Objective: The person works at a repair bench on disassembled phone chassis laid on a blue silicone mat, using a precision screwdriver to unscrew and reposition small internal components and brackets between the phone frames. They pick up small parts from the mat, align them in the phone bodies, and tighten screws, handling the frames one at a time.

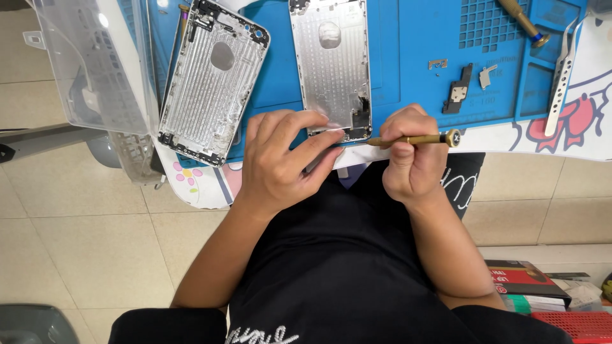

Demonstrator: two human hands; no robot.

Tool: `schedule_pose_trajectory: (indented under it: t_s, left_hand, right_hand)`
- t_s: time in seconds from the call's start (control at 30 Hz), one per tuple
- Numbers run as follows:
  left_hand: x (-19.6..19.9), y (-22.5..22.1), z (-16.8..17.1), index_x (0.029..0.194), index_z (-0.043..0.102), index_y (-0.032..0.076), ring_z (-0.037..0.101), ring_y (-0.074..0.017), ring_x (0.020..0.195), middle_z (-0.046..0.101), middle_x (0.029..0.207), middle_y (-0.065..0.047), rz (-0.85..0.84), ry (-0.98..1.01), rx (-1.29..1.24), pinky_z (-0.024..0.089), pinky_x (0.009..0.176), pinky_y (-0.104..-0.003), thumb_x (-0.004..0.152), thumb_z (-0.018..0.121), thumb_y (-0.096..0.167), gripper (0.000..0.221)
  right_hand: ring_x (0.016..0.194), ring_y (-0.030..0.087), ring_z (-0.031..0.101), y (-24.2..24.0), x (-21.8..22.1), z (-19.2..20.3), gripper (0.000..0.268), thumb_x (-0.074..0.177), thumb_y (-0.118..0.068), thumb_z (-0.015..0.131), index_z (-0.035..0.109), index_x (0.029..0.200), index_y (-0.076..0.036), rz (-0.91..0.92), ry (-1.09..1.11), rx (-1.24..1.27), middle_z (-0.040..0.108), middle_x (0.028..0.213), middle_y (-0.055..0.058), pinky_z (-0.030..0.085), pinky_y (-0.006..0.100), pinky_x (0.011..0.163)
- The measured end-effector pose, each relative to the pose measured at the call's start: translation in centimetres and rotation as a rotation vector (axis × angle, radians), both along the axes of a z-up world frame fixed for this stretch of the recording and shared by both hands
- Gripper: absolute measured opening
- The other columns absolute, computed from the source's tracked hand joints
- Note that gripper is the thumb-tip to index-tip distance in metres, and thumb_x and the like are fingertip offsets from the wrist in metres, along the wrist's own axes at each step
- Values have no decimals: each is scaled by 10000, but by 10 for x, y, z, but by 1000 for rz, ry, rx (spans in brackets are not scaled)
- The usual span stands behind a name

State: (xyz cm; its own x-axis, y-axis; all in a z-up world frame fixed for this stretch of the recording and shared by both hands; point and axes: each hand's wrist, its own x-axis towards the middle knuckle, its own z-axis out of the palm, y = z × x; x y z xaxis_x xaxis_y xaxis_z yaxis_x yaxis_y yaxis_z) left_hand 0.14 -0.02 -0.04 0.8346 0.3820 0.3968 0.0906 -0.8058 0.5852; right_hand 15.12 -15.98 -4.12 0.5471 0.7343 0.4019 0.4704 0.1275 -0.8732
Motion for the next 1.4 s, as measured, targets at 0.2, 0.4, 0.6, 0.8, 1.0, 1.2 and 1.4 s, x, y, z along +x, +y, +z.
schedule_pose_trajectory:
  t_s: [0.2,0.4,0.6,0.8,1.0,1.2,1.4]
  left_hand:
    - [0,1,1,1060,784,141,617,-203,1080,667,1164,19,5,31,-48,417,931,-359,853,893,198,241]
    - [0,1,1,1045,781,136,615,-203,1084,667,1160,18,11,29,-63,422,934,-360,850,896,201,236]
    - [0,1,0,1046,785,126,617,-198,1067,673,1155,16,9,29,-68,414,908,-357,844,897,204,244]
    - [0,1,-1,1046,783,131,616,-195,1066,671,1153,24,9,17,-69,426,902,-349,845,897,203,242]
    - [0,1,1,1046,781,124,614,-190,1048,672,1142,27,6,18,-70,419,878,-347,846,894,201,242]
    - [-1,3,2,1039,776,119,614,-178,1027,669,1100,30,2,-9,-75,408,862,-350,858,880,204,225]
    - [-2,4,0,1039,776,106,613,-177,1017,672,1076,20,-6,-25,-82,403,844,-346,879,860,206,207]
  right_hand:
    - [792,207,606,-1,1,0,314,1166,-351,467,493,1103,-44,43,-11,-34,609,920,100,483,301,722]
    - [811,226,615,0,0,3,311,1163,-333,493,528,1089,-34,45,-27,-60,636,928,110,490,308,736]
    - [823,249,629,4,-1,2,299,1150,-302,509,555,1065,-19,40,-106,-17,642,898,103,503,329,723]
    - [827,264,638,3,-2,2,302,1150,-299,514,557,1061,-14,30,-138,-22,642,894,103,509,336,724]
    - [816,267,634,5,-1,7,300,1141,-305,517,558,1061,-19,48,-175,-32,640,875,103,492,338,717]
    - [934,302,635,8,4,56,136,1051,-114,677,584,1119,-42,149,-302,-273,638,1055,155,516,351,768]
    - [925,241,663,19,7,101,324,873,-64,812,697,1176,-83,263,-369,-435,682,1025,69,548,344,764]
